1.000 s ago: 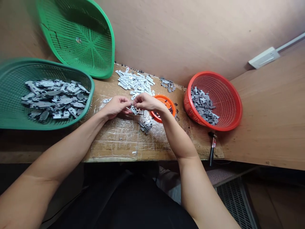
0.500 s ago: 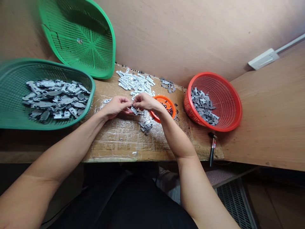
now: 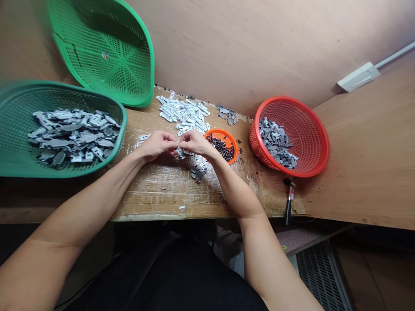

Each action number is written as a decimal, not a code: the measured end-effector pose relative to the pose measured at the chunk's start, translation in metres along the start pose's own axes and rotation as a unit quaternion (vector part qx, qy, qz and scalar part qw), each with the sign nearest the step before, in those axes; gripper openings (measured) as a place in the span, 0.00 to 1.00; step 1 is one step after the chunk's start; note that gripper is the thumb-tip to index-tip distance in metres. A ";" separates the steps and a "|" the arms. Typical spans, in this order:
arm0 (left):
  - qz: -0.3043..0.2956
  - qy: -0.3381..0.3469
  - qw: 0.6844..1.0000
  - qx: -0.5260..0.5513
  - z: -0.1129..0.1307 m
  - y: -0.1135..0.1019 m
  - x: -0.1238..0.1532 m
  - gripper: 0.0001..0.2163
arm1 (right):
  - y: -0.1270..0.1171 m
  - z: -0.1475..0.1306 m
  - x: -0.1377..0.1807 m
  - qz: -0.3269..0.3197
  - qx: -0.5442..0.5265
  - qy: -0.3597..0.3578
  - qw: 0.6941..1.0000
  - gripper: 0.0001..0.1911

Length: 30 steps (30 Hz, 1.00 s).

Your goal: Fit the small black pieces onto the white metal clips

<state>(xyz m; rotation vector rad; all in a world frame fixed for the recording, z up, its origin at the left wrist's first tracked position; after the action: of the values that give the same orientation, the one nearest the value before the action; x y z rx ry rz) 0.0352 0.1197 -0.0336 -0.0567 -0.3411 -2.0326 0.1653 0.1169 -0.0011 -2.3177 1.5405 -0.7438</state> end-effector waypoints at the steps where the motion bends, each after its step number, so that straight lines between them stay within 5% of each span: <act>1: 0.000 0.000 1.000 -0.001 0.000 0.000 0.000 0.12 | 0.000 0.002 0.001 -0.001 -0.013 0.003 1.000 0.03; 10: 0.003 -0.019 1.000 0.009 -0.004 -0.004 -0.003 0.08 | -0.002 0.006 -0.001 -0.047 -0.068 -0.005 0.997 0.05; 30: -0.004 -0.039 0.999 -0.009 -0.007 -0.006 -0.001 0.07 | 0.001 0.006 -0.012 -0.069 -0.008 -0.002 0.998 0.02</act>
<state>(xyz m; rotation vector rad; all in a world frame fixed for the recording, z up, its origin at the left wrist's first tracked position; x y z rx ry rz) 0.0313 0.1208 -0.0421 -0.1466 -0.3730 -2.0451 0.1636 0.1271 -0.0097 -2.4558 1.3995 -0.7628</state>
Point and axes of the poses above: each hand's wrist, its own x-axis away from the middle knuckle, its own y-axis out of the palm, z = x × y, the point moved 8 cm from there along -x, towards the middle knuckle, and after that the axes turned 4 degrees about y, right-handed, at the moved point
